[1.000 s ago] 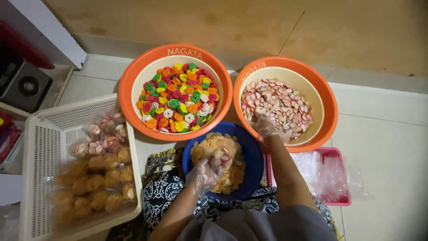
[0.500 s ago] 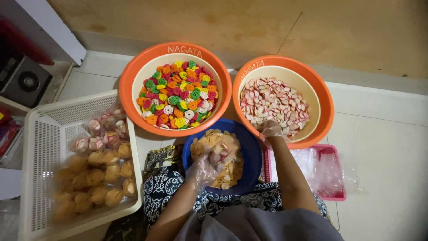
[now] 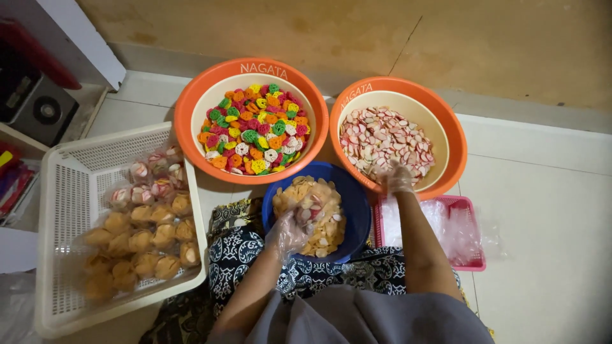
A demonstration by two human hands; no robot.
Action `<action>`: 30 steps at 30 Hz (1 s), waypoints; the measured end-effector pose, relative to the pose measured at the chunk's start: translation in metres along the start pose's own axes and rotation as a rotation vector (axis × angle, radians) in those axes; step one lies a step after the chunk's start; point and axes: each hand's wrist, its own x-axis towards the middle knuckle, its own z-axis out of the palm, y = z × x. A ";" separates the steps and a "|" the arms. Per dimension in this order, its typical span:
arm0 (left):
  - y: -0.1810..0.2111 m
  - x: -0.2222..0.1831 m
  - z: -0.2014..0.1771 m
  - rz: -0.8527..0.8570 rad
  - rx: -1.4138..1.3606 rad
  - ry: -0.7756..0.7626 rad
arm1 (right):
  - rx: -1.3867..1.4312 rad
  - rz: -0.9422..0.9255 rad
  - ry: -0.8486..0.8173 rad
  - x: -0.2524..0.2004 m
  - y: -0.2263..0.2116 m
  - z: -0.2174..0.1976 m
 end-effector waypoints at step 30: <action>0.002 0.011 -0.023 -0.036 -0.008 -0.004 | -0.094 0.081 -0.254 -0.043 -0.087 -0.136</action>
